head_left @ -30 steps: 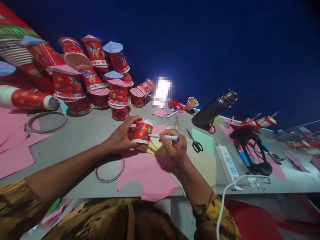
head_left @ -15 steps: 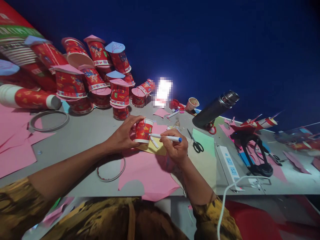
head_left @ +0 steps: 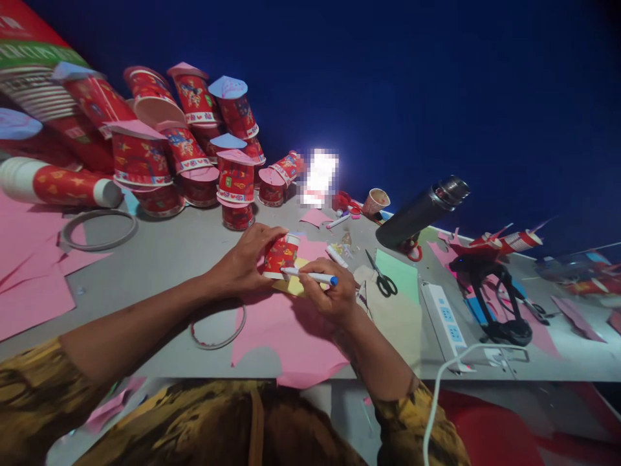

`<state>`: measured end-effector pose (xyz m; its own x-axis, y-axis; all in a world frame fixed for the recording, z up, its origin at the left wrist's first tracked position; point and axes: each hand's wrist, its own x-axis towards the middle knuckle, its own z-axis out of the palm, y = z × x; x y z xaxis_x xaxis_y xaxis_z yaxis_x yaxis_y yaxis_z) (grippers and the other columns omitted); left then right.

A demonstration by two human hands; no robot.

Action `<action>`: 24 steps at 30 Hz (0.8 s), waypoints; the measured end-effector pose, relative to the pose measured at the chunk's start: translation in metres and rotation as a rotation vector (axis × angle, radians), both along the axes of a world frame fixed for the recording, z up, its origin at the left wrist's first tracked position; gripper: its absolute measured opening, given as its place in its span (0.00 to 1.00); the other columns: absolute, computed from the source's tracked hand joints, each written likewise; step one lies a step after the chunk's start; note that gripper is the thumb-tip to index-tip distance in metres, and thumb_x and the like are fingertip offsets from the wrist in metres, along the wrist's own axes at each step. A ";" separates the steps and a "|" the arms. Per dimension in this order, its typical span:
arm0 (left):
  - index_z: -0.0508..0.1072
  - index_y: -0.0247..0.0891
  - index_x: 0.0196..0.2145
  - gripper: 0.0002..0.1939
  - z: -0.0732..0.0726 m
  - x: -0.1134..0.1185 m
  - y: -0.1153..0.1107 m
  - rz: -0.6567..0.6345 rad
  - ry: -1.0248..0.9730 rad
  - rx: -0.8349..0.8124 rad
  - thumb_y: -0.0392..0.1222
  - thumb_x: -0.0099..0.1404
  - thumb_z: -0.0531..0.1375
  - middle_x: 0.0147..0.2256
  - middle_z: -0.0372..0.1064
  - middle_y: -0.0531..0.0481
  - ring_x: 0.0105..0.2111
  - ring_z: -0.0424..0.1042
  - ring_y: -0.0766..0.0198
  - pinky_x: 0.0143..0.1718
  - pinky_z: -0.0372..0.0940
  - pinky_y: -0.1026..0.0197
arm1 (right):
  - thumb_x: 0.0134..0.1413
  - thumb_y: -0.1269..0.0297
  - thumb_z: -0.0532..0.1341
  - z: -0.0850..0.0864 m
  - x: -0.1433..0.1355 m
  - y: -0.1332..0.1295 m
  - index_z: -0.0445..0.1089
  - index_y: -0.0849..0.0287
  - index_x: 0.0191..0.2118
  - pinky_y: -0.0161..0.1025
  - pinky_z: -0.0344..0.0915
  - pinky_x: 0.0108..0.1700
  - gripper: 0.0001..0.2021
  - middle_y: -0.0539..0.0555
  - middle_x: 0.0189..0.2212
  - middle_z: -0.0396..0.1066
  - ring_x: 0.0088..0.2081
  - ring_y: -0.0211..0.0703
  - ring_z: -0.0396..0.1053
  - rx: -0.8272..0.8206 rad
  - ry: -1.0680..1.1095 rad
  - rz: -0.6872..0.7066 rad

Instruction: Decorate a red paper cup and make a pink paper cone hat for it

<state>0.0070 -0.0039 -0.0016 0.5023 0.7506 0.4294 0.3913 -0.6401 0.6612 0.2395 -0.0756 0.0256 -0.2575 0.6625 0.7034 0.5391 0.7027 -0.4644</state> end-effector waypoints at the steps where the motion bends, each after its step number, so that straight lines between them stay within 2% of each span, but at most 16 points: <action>1: 0.68 0.45 0.65 0.41 0.000 0.000 0.000 -0.001 0.003 -0.004 0.58 0.58 0.74 0.56 0.71 0.39 0.57 0.71 0.41 0.62 0.68 0.37 | 0.72 0.63 0.61 0.000 0.000 0.000 0.76 0.54 0.41 0.41 0.75 0.38 0.07 0.54 0.33 0.81 0.33 0.44 0.79 0.004 0.005 -0.011; 5: 0.68 0.45 0.65 0.41 0.002 0.001 -0.003 -0.007 0.007 0.009 0.58 0.59 0.74 0.55 0.71 0.39 0.56 0.72 0.42 0.60 0.69 0.38 | 0.72 0.65 0.61 0.000 0.001 0.001 0.76 0.55 0.42 0.40 0.74 0.38 0.07 0.53 0.33 0.82 0.34 0.43 0.79 0.039 0.016 0.008; 10: 0.69 0.44 0.64 0.41 0.002 0.003 -0.004 0.004 0.018 -0.002 0.60 0.58 0.74 0.54 0.72 0.40 0.55 0.72 0.43 0.60 0.69 0.39 | 0.71 0.64 0.61 0.000 0.002 0.001 0.76 0.55 0.40 0.41 0.74 0.40 0.07 0.53 0.32 0.81 0.33 0.44 0.78 -0.050 -0.009 0.022; 24: 0.70 0.44 0.63 0.41 0.002 0.003 -0.004 0.014 0.024 -0.018 0.60 0.57 0.74 0.54 0.72 0.40 0.54 0.72 0.43 0.60 0.69 0.38 | 0.71 0.65 0.61 -0.001 0.003 0.000 0.76 0.54 0.42 0.42 0.74 0.42 0.06 0.54 0.33 0.81 0.36 0.45 0.79 -0.054 -0.038 0.034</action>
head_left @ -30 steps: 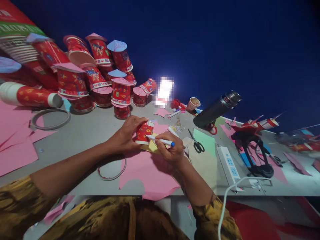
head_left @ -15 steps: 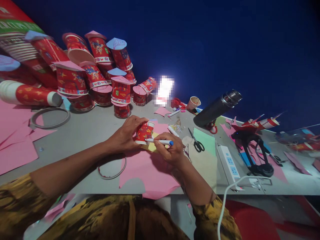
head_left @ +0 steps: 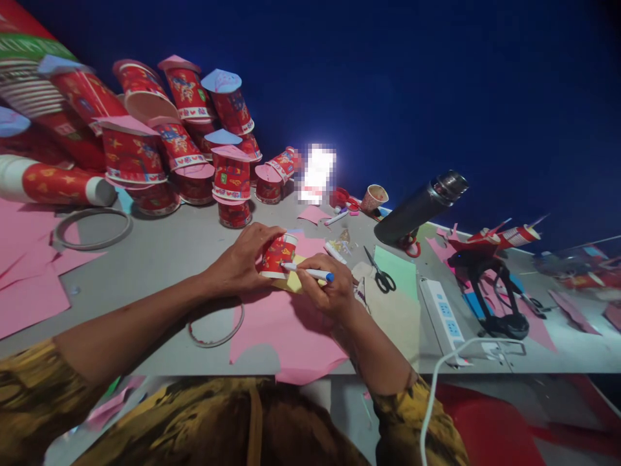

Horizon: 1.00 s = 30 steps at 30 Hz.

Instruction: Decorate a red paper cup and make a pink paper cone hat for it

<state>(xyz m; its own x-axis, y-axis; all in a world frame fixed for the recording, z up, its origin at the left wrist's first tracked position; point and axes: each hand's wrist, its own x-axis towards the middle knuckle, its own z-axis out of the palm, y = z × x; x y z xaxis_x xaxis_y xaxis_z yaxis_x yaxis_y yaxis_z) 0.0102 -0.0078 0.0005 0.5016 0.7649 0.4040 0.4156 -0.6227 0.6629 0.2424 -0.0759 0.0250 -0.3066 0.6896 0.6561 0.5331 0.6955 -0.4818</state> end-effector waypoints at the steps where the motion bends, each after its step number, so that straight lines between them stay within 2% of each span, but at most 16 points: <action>1: 0.71 0.44 0.63 0.41 0.000 0.000 0.000 -0.001 0.002 -0.001 0.61 0.57 0.74 0.53 0.72 0.40 0.54 0.72 0.43 0.59 0.70 0.38 | 0.70 0.65 0.62 0.000 0.000 0.000 0.76 0.54 0.42 0.41 0.74 0.42 0.05 0.54 0.33 0.81 0.36 0.45 0.79 -0.006 -0.006 0.015; 9: 0.69 0.41 0.64 0.43 -0.001 -0.001 0.001 -0.010 0.014 0.008 0.63 0.58 0.73 0.53 0.71 0.40 0.54 0.72 0.42 0.59 0.69 0.39 | 0.71 0.64 0.62 0.001 -0.002 -0.001 0.76 0.54 0.41 0.41 0.73 0.41 0.05 0.53 0.33 0.81 0.35 0.44 0.78 -0.019 -0.011 0.023; 15: 0.67 0.43 0.65 0.43 -0.006 -0.003 0.004 -0.019 -0.024 -0.022 0.62 0.58 0.74 0.58 0.70 0.39 0.57 0.72 0.41 0.61 0.68 0.38 | 0.72 0.68 0.61 0.006 -0.004 -0.001 0.74 0.54 0.42 0.39 0.73 0.39 0.05 0.53 0.33 0.81 0.34 0.42 0.79 0.102 0.049 0.028; 19: 0.66 0.42 0.65 0.44 -0.008 -0.003 0.006 -0.017 -0.020 -0.025 0.61 0.59 0.74 0.59 0.69 0.38 0.58 0.72 0.41 0.62 0.68 0.38 | 0.73 0.66 0.61 0.006 -0.004 0.000 0.75 0.55 0.42 0.39 0.73 0.38 0.05 0.52 0.32 0.81 0.33 0.42 0.78 0.109 0.041 0.053; 26: 0.65 0.44 0.66 0.42 -0.005 -0.004 0.006 -0.002 -0.034 -0.021 0.59 0.60 0.73 0.60 0.69 0.40 0.59 0.71 0.43 0.62 0.70 0.41 | 0.71 0.66 0.61 0.006 0.004 0.002 0.74 0.55 0.38 0.39 0.72 0.37 0.07 0.52 0.30 0.80 0.32 0.42 0.77 0.099 0.036 -0.037; 30: 0.65 0.44 0.66 0.43 -0.006 -0.004 0.006 -0.006 -0.035 -0.015 0.59 0.60 0.73 0.59 0.70 0.41 0.58 0.72 0.44 0.61 0.71 0.41 | 0.71 0.68 0.62 0.005 0.000 0.001 0.75 0.55 0.42 0.39 0.73 0.39 0.05 0.53 0.33 0.81 0.34 0.43 0.79 0.152 0.067 0.025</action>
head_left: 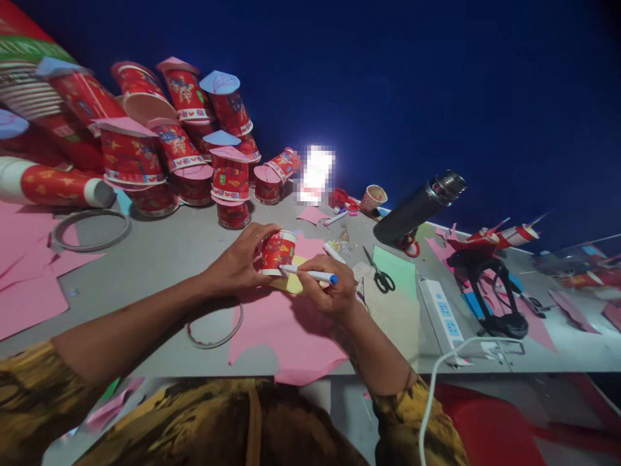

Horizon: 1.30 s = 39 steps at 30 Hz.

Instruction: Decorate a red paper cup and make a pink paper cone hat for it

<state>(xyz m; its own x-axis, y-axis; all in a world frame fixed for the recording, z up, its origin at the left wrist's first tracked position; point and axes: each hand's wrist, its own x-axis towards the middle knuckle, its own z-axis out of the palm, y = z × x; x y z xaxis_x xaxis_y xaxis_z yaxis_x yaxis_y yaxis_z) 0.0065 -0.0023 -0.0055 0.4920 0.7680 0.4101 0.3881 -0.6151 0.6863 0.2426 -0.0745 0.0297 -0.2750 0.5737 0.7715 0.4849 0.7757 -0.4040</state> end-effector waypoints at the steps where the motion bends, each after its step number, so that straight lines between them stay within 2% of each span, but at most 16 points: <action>1: 0.65 0.44 0.66 0.43 0.000 0.000 0.000 0.003 -0.001 0.003 0.59 0.60 0.73 0.59 0.70 0.41 0.58 0.72 0.44 0.61 0.71 0.41 | 0.71 0.68 0.62 0.000 -0.001 0.000 0.75 0.55 0.42 0.39 0.73 0.39 0.04 0.53 0.33 0.82 0.34 0.43 0.79 0.001 -0.009 0.012; 8: 0.64 0.44 0.66 0.42 0.002 -0.001 0.000 0.019 -0.011 -0.005 0.56 0.60 0.73 0.60 0.69 0.41 0.60 0.71 0.44 0.63 0.69 0.40 | 0.70 0.67 0.61 0.001 0.005 0.002 0.74 0.55 0.37 0.38 0.72 0.36 0.07 0.51 0.29 0.79 0.30 0.41 0.77 -0.060 -0.043 -0.083; 14: 0.63 0.43 0.66 0.43 0.000 0.000 0.000 0.013 -0.014 -0.019 0.57 0.60 0.73 0.60 0.69 0.40 0.60 0.71 0.44 0.63 0.69 0.41 | 0.71 0.68 0.61 0.001 -0.003 0.000 0.75 0.55 0.41 0.39 0.73 0.38 0.05 0.52 0.32 0.81 0.33 0.42 0.78 0.035 0.019 -0.014; 18: 0.64 0.43 0.66 0.42 0.001 0.001 0.000 0.015 -0.029 -0.002 0.59 0.61 0.72 0.59 0.70 0.41 0.59 0.71 0.44 0.63 0.69 0.41 | 0.72 0.66 0.60 0.003 0.000 0.000 0.74 0.55 0.38 0.38 0.72 0.36 0.08 0.52 0.30 0.80 0.31 0.41 0.78 -0.020 -0.059 -0.054; 22: 0.65 0.43 0.66 0.42 0.003 0.001 -0.001 0.016 -0.029 -0.004 0.59 0.61 0.73 0.59 0.70 0.41 0.59 0.72 0.44 0.62 0.70 0.42 | 0.69 0.68 0.61 0.005 0.004 0.002 0.73 0.55 0.36 0.37 0.70 0.35 0.08 0.51 0.29 0.79 0.30 0.40 0.77 -0.022 -0.049 -0.091; 26: 0.65 0.43 0.66 0.42 0.002 0.001 -0.001 0.014 -0.024 -0.002 0.57 0.60 0.73 0.59 0.70 0.41 0.59 0.72 0.44 0.62 0.71 0.41 | 0.69 0.69 0.62 0.004 0.001 0.002 0.73 0.55 0.38 0.36 0.72 0.36 0.06 0.51 0.30 0.80 0.31 0.40 0.78 0.022 0.015 -0.049; 29: 0.65 0.42 0.65 0.41 0.002 0.002 -0.002 0.014 -0.041 -0.005 0.57 0.59 0.73 0.59 0.70 0.40 0.59 0.72 0.44 0.62 0.71 0.41 | 0.70 0.68 0.61 0.003 0.000 0.002 0.73 0.55 0.38 0.37 0.72 0.36 0.06 0.51 0.30 0.80 0.31 0.40 0.78 -0.016 -0.012 -0.035; 34: 0.64 0.44 0.64 0.42 0.010 0.003 -0.005 0.021 -0.110 -0.143 0.54 0.57 0.74 0.62 0.68 0.40 0.60 0.73 0.42 0.61 0.73 0.39 | 0.69 0.67 0.61 0.003 0.008 0.004 0.73 0.54 0.35 0.37 0.71 0.34 0.08 0.51 0.28 0.79 0.29 0.41 0.77 -0.045 -0.020 -0.107; 39: 0.62 0.45 0.63 0.43 0.012 0.003 -0.006 0.048 -0.178 -0.264 0.47 0.53 0.73 0.65 0.65 0.38 0.63 0.73 0.40 0.65 0.70 0.32 | 0.74 0.64 0.59 0.000 0.010 0.004 0.76 0.54 0.47 0.40 0.76 0.40 0.07 0.51 0.31 0.81 0.32 0.42 0.79 -0.104 0.077 -0.135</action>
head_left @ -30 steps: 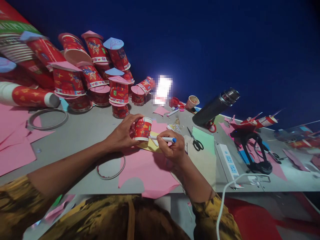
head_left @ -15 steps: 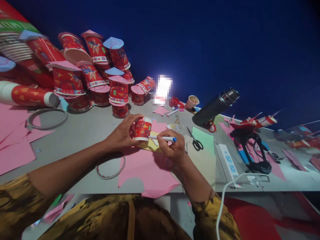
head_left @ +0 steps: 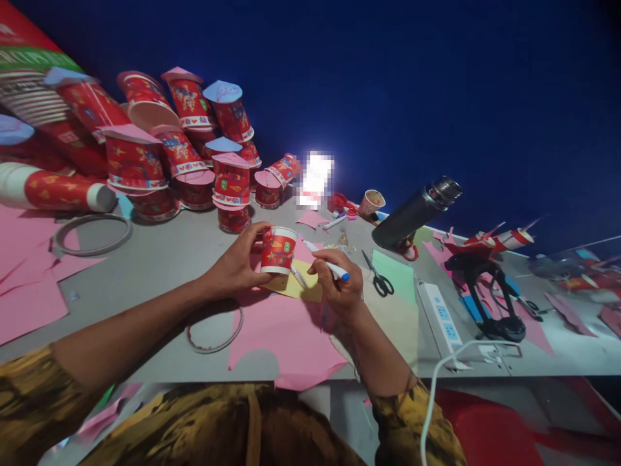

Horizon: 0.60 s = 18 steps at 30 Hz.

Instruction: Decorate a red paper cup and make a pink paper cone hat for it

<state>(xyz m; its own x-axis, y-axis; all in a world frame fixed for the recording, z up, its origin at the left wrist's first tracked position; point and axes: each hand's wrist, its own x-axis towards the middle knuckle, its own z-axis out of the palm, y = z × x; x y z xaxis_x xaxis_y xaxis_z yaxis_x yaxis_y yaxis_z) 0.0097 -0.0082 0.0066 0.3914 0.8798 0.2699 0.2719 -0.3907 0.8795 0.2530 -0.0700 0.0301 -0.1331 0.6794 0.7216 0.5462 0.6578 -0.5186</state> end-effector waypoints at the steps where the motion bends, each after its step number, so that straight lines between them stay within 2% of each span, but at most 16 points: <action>1: 0.61 0.45 0.62 0.43 0.000 0.001 0.000 0.003 -0.025 -0.032 0.47 0.52 0.73 0.65 0.65 0.37 0.64 0.72 0.39 0.65 0.69 0.32 | 0.74 0.64 0.59 -0.001 -0.001 0.000 0.76 0.54 0.49 0.41 0.77 0.41 0.08 0.51 0.32 0.81 0.32 0.42 0.80 0.002 0.002 0.003; 4: 0.59 0.46 0.60 0.44 0.002 0.003 -0.003 0.000 -0.166 -0.190 0.48 0.51 0.76 0.63 0.68 0.38 0.63 0.74 0.39 0.63 0.72 0.32 | 0.72 0.66 0.62 -0.008 -0.006 0.001 0.75 0.54 0.51 0.41 0.77 0.44 0.07 0.53 0.36 0.82 0.37 0.44 0.81 0.040 -0.049 0.011; 8: 0.59 0.47 0.59 0.41 0.004 0.008 -0.007 0.006 -0.309 -0.393 0.49 0.55 0.76 0.57 0.74 0.42 0.57 0.80 0.42 0.57 0.76 0.35 | 0.67 0.62 0.68 -0.018 -0.012 0.004 0.74 0.55 0.52 0.44 0.77 0.45 0.11 0.56 0.39 0.82 0.39 0.47 0.80 0.022 -0.117 0.003; 13: 0.61 0.46 0.57 0.41 -0.002 0.012 -0.009 -0.063 -0.345 -0.394 0.48 0.52 0.78 0.62 0.73 0.37 0.63 0.75 0.39 0.62 0.72 0.34 | 0.66 0.59 0.69 -0.022 -0.016 0.004 0.73 0.55 0.51 0.45 0.76 0.46 0.11 0.57 0.40 0.82 0.39 0.48 0.79 -0.037 -0.133 -0.033; 18: 0.57 0.50 0.63 0.45 -0.006 0.013 -0.011 -0.149 -0.419 -0.457 0.49 0.55 0.77 0.67 0.68 0.35 0.65 0.74 0.40 0.62 0.73 0.35 | 0.70 0.64 0.63 -0.018 -0.023 0.000 0.75 0.55 0.46 0.43 0.74 0.43 0.04 0.56 0.36 0.82 0.37 0.47 0.78 0.046 -0.139 -0.110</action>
